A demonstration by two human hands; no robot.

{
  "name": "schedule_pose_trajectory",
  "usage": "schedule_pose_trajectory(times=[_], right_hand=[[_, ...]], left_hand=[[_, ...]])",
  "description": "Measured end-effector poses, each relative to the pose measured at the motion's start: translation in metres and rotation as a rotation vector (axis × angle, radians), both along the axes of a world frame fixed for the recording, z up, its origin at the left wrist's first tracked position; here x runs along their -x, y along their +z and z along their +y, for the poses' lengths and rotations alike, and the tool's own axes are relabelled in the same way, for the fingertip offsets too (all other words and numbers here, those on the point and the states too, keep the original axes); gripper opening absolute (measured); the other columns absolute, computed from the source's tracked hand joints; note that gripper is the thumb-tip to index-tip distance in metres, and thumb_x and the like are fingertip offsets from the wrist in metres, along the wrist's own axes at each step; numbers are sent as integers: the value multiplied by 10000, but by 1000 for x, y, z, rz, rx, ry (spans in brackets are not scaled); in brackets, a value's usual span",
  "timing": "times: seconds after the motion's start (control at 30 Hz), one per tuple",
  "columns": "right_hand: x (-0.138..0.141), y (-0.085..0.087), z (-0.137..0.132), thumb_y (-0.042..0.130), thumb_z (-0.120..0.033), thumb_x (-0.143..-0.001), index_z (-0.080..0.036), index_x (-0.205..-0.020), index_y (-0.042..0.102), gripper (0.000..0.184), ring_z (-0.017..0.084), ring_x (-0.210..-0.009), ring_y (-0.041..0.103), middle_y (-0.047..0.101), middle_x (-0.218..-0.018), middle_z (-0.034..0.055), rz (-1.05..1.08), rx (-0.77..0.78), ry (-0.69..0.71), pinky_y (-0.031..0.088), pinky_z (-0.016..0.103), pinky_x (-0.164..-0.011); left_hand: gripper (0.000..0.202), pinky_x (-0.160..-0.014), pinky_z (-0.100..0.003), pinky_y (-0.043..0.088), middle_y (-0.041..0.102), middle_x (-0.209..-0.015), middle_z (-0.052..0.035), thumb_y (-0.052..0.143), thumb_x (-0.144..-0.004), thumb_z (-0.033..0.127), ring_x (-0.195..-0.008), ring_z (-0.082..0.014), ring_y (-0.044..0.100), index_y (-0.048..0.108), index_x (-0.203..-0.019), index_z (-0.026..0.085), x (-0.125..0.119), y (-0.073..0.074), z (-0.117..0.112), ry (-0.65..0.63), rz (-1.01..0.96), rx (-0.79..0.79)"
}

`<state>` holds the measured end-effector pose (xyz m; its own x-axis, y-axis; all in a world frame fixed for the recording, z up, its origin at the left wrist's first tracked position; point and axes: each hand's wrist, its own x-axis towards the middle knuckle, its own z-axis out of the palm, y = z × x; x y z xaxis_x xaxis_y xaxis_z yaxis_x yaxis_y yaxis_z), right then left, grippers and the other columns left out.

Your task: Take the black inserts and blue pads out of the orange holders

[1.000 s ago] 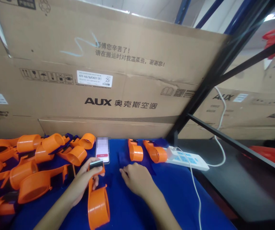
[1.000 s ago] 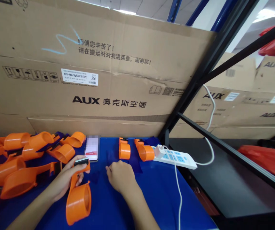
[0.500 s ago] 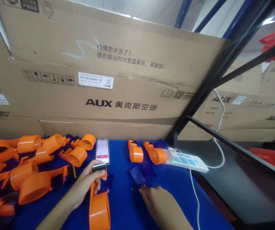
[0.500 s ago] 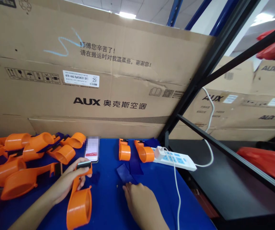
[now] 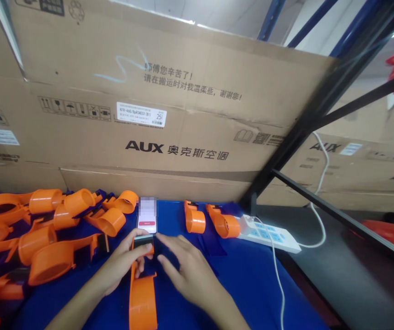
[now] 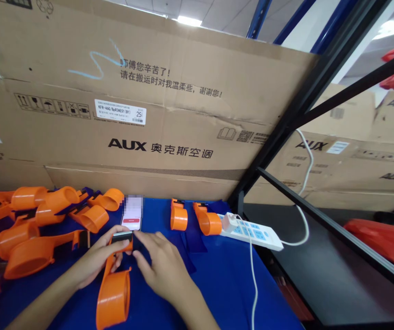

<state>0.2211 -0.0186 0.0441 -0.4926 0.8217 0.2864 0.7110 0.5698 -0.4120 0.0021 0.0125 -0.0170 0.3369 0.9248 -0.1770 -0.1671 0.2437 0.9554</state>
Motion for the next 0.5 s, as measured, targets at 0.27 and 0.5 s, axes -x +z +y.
schedule_pose_trajectory(times=[0.27, 0.5], right_hand=[[24, -18, 47, 633, -199, -960, -262, -1244, 683, 296, 231, -1129, 637, 663, -1221, 81, 204, 1, 176, 532, 398, -988], [3, -30, 57, 570, -288, -1029, -222, -1153, 673, 175, 225, -1049, 651, 685, -1118, 85, 352, 14, 4, 535, 366, -927]], left_hand=[[463, -489, -231, 502, 679, -751, 1, 758, -862, 526, -552, -145, 642, 586, -1173, 228, 3, 6, 3, 4, 39, -56], [491, -409, -225, 443, 724, -703, -41, 677, -858, 663, -430, -134, 587, 576, -1015, 209, 23, 13, 21, 263, -60, -5]])
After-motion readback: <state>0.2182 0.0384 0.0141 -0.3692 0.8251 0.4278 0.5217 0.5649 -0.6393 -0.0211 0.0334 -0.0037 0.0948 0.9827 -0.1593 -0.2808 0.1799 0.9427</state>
